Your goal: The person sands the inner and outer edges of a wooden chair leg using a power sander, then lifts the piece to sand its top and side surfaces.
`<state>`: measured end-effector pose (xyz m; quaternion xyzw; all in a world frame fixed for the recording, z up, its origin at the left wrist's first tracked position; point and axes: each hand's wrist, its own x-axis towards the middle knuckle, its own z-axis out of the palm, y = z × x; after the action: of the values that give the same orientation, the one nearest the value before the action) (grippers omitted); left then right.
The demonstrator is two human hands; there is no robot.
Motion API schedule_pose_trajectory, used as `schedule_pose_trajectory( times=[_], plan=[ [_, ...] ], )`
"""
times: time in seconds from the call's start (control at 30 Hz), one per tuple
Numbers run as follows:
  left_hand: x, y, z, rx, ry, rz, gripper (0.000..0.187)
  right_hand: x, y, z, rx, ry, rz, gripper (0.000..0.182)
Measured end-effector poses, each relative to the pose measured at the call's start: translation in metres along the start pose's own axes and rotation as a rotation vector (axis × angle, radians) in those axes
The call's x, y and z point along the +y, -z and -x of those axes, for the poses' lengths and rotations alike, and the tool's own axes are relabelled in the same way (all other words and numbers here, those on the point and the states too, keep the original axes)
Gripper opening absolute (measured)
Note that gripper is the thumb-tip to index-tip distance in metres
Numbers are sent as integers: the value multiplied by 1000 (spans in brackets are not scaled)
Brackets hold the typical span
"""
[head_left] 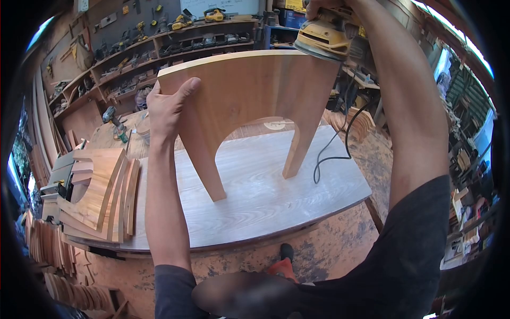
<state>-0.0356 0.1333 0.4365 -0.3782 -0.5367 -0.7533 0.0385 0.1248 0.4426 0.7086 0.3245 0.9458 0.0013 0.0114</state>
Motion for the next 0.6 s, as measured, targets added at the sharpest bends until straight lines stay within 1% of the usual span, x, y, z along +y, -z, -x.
schedule_pose_trajectory(
  times=[0.13,0.2,0.23,0.53,0.6],
  plan=[
    [0,-3,2,11,-14,-10,53,-12,2,-11,-61,83,16,19],
    [0,-3,1,7,-5,-19,52,-37,-3,10,67,83,23,24],
    [0,-3,1,6,-6,-18,52,-44,-4,17,92,109,9,25],
    [0,-1,-1,-26,4,27,53,-104,-13,58,114,274,-158,29],
    [1,-3,0,-16,-15,54,50,-120,-11,60,117,303,-190,30]
  ],
)
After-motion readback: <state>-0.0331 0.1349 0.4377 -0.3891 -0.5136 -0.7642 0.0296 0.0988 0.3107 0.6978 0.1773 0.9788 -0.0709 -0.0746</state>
